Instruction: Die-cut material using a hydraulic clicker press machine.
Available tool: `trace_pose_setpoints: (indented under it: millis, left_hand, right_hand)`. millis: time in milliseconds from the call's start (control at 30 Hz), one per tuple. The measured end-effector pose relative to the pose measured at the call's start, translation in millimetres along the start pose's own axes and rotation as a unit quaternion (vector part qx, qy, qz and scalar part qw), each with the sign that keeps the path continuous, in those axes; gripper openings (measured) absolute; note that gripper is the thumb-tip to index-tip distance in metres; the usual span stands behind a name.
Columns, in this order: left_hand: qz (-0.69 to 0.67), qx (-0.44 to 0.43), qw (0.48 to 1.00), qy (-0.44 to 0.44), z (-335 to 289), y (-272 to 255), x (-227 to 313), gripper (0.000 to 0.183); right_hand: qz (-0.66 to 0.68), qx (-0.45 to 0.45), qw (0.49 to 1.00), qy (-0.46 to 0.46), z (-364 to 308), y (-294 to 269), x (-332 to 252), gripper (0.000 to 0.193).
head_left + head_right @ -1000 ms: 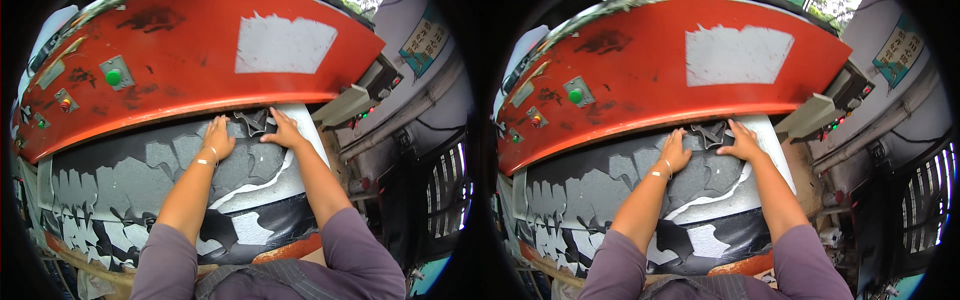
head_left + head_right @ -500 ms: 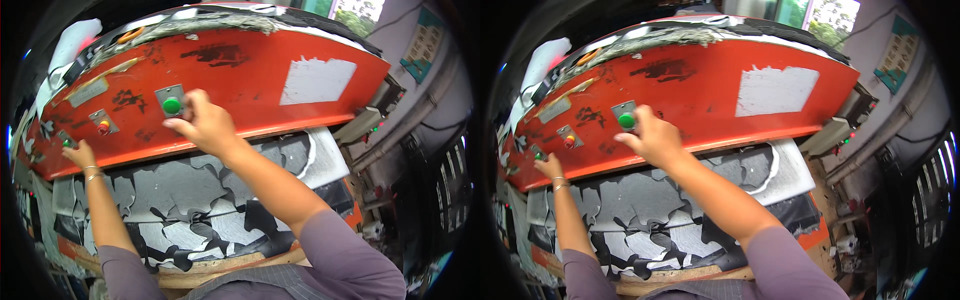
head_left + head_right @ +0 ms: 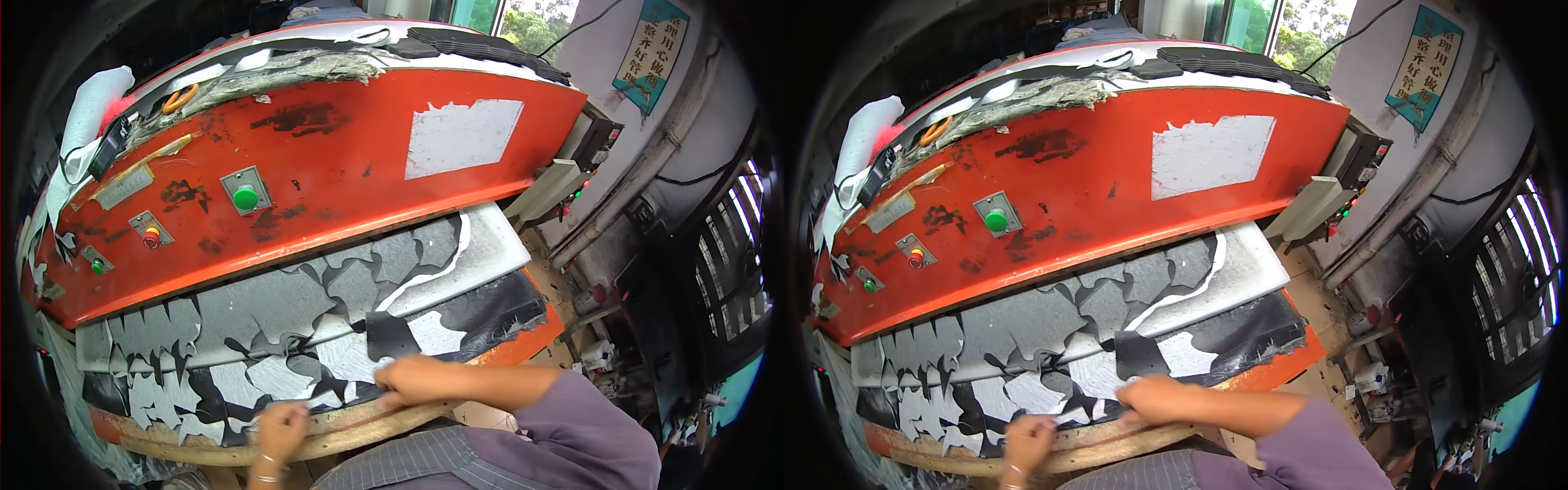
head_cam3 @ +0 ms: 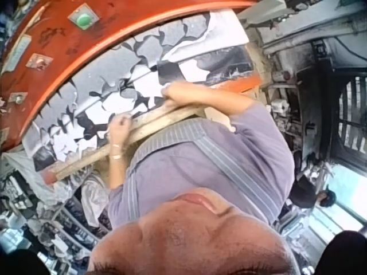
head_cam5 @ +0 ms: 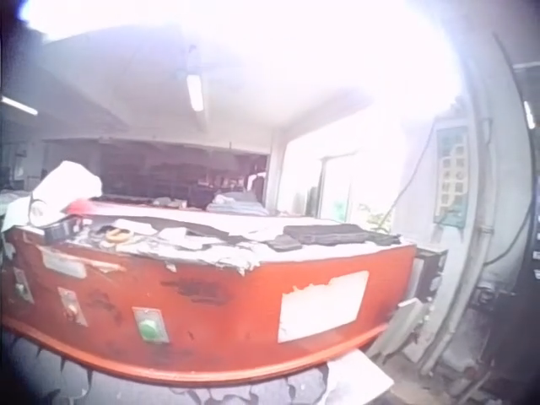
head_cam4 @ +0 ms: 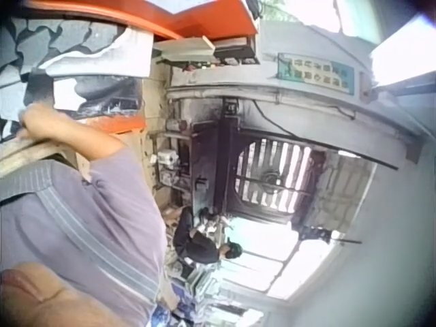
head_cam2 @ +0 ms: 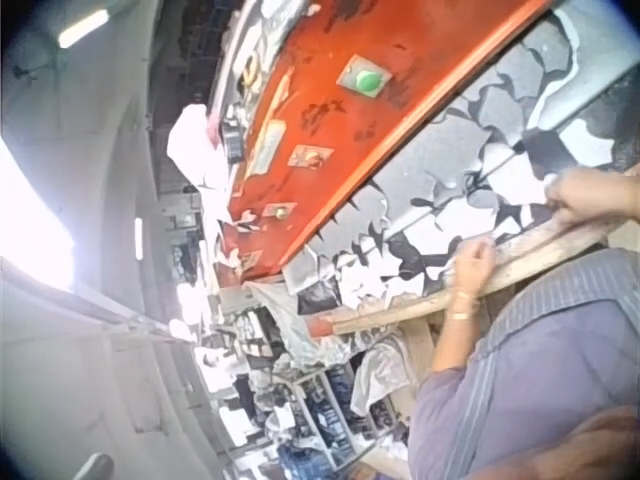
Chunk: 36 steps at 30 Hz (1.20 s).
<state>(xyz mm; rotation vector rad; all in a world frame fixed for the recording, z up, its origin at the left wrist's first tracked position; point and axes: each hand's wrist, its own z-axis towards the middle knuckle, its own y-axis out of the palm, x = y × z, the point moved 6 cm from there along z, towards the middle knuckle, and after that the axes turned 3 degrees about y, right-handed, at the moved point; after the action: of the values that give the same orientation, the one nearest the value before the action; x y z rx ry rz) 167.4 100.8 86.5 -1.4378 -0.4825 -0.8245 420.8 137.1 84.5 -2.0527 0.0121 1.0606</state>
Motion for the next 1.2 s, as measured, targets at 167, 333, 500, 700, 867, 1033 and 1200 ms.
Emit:
trace_pose_setpoints:
  millis: [167, 333, 500, 700, 867, 1033, 1200]
  left_hand:
    - [0.056, -0.061, 0.993, 0.083, -24, 84, 49, 0.012]
    - [0.096, -0.015, 0.994, 0.049, -17, 98, 43, 0.016]
    - [0.082, -0.120, 0.989, -0.031, 0, 102, 39, 0.023]
    - [-0.101, -0.015, 0.992, -0.072, 46, 133, 26, 0.034]
    - [-0.028, 0.014, 1.000, -0.002, 86, 191, 22, 0.054]
    - [-0.176, -0.017, 0.981, -0.077, 67, 220, 7, 0.059]
    - [-0.280, -0.047, 0.953, -0.109, 64, 217, 23, 0.053]
  right_hand:
    - [-0.105, 0.059, 0.992, -0.043, -50, 68, 18, 0.045]
    - [-0.144, 0.166, 0.975, 0.004, -50, 54, 20, 0.036]
    - [-0.118, -0.011, 0.993, -0.020, -46, 55, 40, 0.043]
    - [-0.003, 0.309, 0.938, 0.157, 9, -115, 149, 0.053]
    - [-0.050, 0.395, 0.854, 0.336, 62, -203, 214, 0.070]
    - [-0.093, 0.375, 0.847, 0.366, 91, -212, 264, 0.066]
    - [-0.044, 0.427, 0.880, 0.201, 21, -202, 270, 0.048]
